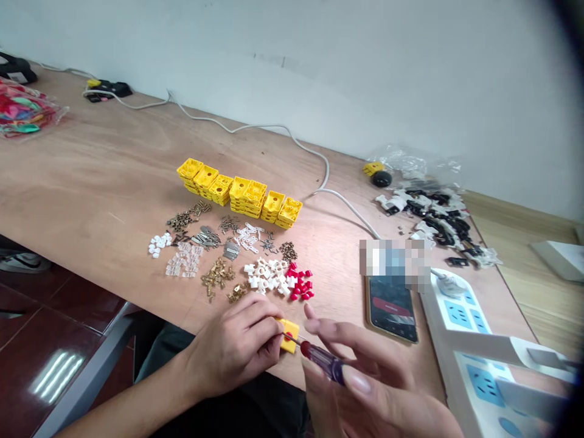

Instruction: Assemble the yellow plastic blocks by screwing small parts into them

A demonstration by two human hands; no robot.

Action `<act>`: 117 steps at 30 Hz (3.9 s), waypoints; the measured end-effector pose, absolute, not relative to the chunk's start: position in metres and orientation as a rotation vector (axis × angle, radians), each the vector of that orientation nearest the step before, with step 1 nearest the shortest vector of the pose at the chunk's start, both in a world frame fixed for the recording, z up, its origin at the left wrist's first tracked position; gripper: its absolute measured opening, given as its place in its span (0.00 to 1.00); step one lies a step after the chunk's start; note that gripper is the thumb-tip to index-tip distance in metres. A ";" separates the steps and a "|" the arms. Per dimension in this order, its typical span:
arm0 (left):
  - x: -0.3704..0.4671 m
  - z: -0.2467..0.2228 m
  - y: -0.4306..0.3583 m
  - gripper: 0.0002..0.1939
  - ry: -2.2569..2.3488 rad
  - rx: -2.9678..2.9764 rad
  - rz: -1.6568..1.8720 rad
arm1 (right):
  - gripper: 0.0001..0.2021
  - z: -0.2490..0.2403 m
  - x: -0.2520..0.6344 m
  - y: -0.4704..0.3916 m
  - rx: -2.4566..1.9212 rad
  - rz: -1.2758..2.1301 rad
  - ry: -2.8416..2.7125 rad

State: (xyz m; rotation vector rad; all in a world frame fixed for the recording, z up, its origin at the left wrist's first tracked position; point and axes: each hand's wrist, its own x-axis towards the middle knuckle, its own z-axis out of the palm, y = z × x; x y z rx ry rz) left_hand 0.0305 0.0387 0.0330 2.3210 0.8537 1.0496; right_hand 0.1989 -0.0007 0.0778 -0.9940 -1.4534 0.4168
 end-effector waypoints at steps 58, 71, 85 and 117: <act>0.028 0.026 0.037 0.07 0.805 2.300 1.030 | 0.19 0.072 0.196 0.012 -0.856 0.566 -1.502; 0.029 0.030 0.038 0.08 0.799 2.287 1.056 | 0.21 0.076 0.203 0.014 -0.832 0.605 -1.675; 0.030 0.030 0.039 0.06 0.808 2.275 1.084 | 0.27 0.070 0.207 0.011 -0.826 0.660 -1.723; 0.026 0.030 0.039 0.18 0.759 2.284 1.050 | 0.30 0.078 0.205 0.015 -0.846 0.606 -1.585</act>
